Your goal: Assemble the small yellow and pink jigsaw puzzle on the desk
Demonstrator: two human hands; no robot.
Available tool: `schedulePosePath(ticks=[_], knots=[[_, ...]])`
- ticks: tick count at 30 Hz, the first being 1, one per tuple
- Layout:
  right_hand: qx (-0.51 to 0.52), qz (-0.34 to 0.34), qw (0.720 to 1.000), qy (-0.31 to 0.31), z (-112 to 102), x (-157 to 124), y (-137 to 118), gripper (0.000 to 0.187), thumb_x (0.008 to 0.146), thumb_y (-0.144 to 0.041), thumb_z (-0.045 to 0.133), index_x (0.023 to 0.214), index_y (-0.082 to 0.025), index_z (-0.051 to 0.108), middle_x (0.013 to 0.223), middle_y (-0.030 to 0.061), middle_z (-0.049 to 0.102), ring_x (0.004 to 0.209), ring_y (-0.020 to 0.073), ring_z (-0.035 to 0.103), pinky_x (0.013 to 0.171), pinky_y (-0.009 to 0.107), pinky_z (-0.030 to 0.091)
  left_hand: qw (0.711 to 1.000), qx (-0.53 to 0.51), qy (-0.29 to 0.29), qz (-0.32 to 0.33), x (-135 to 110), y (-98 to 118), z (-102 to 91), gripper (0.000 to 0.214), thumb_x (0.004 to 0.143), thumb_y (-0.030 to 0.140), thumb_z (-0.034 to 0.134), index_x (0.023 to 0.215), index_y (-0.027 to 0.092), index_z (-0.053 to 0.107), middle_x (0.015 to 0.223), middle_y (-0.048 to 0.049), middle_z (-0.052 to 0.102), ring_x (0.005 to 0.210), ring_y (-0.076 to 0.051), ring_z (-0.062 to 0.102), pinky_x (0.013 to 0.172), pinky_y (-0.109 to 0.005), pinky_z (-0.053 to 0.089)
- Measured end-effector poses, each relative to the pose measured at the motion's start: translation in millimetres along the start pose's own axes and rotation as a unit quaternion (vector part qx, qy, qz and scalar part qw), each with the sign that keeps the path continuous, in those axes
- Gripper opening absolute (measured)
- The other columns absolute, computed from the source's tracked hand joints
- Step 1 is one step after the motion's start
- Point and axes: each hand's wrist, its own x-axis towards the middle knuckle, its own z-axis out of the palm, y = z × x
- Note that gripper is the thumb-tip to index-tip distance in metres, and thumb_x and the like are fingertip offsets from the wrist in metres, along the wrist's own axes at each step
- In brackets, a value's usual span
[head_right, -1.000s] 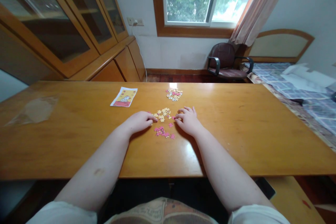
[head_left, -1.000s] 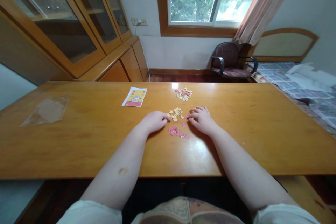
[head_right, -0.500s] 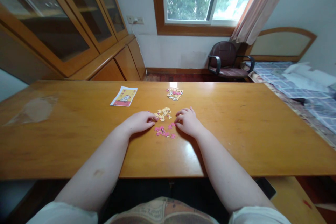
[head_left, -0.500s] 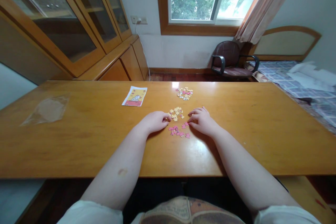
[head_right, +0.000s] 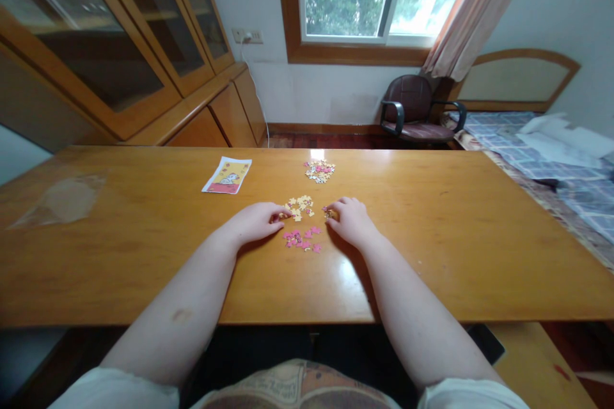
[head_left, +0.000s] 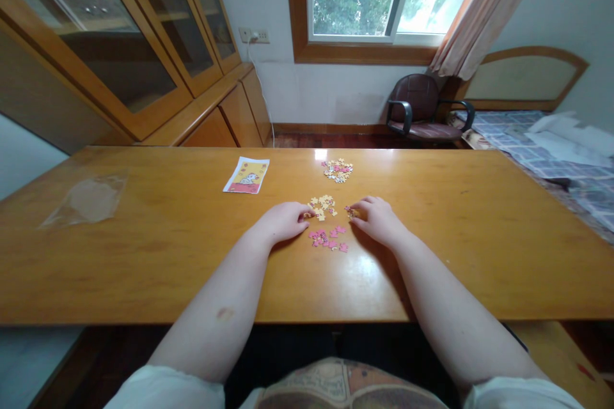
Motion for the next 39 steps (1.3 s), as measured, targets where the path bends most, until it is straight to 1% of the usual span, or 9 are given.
schedulePosePath(ticks=[4,9,11,14,16,22,27,34,39], knots=[[0.001,0.006,1.0,-0.01,-0.6,-0.7,-3.2,0.027,0.086,-0.034,0.06,0.109,-0.025,0.07,0.108,0.0081,0.065,0.101,0.0246,0.056,0.091,0.036,0.04,1.0,-0.003,-0.002,0.007,-1.1,2.6,-0.2,0.045,0.081,0.023,0.049,0.122,0.033,0.064,0.105,-0.0008,0.072,0.09,-0.02,0.065,0.079,-0.028,0.048],[0.012,0.003,1.0,-0.014,-0.6,-1.0,-5.0,0.027,0.087,-0.033,0.059,0.109,-0.024,0.07,0.107,0.0082,0.065,0.101,0.0242,0.056,0.092,0.036,0.04,1.0,0.011,-0.009,-0.005,-0.9,2.0,-1.8,0.037,0.08,0.02,0.047,0.106,0.028,0.073,0.108,-0.0014,0.072,0.097,-0.02,0.065,0.086,-0.029,0.048],[0.015,0.002,1.0,-0.009,-0.9,-1.2,-5.2,0.026,0.087,-0.033,0.058,0.108,-0.024,0.071,0.106,0.0081,0.065,0.101,0.0238,0.056,0.092,0.035,0.04,1.0,0.011,0.004,-0.01,-0.5,1.8,-1.4,0.036,0.081,0.02,0.047,0.104,0.028,0.073,0.107,-0.0017,0.072,0.096,-0.02,0.065,0.086,-0.029,0.049],[0.019,0.0,1.0,-0.003,-1.0,-1.5,-5.9,0.025,0.087,-0.033,0.058,0.108,-0.024,0.07,0.106,0.0078,0.066,0.101,0.0234,0.056,0.091,0.035,0.04,1.0,0.004,0.014,-0.006,0.0,2.6,0.7,0.042,0.082,0.021,0.046,0.116,0.031,0.067,0.113,-0.0007,0.071,0.097,-0.02,0.065,0.085,-0.029,0.049],[0.019,-0.001,1.0,-0.004,-0.5,-1.5,-6.4,0.025,0.088,-0.033,0.058,0.108,-0.024,0.07,0.106,0.008,0.066,0.101,0.0231,0.056,0.091,0.035,0.04,1.0,0.003,0.003,-0.004,0.1,3.4,2.0,0.044,0.082,0.021,0.047,0.121,0.033,0.065,0.114,0.0002,0.07,0.097,-0.02,0.065,0.084,-0.028,0.049],[0.014,-0.006,1.0,-0.011,0.3,-0.6,-6.1,0.025,0.089,-0.034,0.057,0.106,-0.022,0.07,0.106,0.0087,0.066,0.099,0.0226,0.057,0.09,0.034,0.04,1.0,0.015,0.002,0.007,0.4,4.5,0.2,0.03,0.083,0.027,0.05,0.102,0.029,0.073,0.104,-0.0014,0.073,0.092,-0.02,0.066,0.079,-0.027,0.048],[0.024,-0.024,0.999,-0.003,-0.7,-2.0,-9.1,0.023,0.088,-0.033,0.057,0.104,-0.022,0.071,0.104,0.0083,0.067,0.098,0.0224,0.056,0.09,0.035,0.039,1.0,0.015,0.02,-0.018,2.9,7.4,0.7,0.029,0.082,0.035,0.055,0.106,0.027,0.069,0.099,-0.0042,0.072,0.086,-0.021,0.066,0.073,-0.028,0.048],[0.053,-0.094,0.994,-0.015,5.1,-5.4,-20.1,0.026,0.087,-0.041,0.061,0.104,-0.024,0.072,0.104,0.008,0.066,0.097,0.0219,0.054,0.091,0.037,0.039,0.999,0.019,0.032,-0.034,8.3,8.4,6.0,0.022,0.083,0.031,0.055,0.098,0.024,0.069,0.098,-0.0046,0.072,0.087,-0.021,0.065,0.076,-0.028,0.048],[0.056,-0.086,0.995,-0.003,3.9,-4.4,-18.4,0.023,0.087,-0.037,0.06,0.101,-0.023,0.072,0.102,0.0076,0.067,0.096,0.0213,0.054,0.09,0.036,0.039,0.995,0.015,0.07,-0.066,8.7,3.9,4.6,0.027,0.086,0.032,0.051,0.103,0.022,0.068,0.102,-0.0062,0.072,0.091,-0.021,0.065,0.078,-0.028,0.048]])
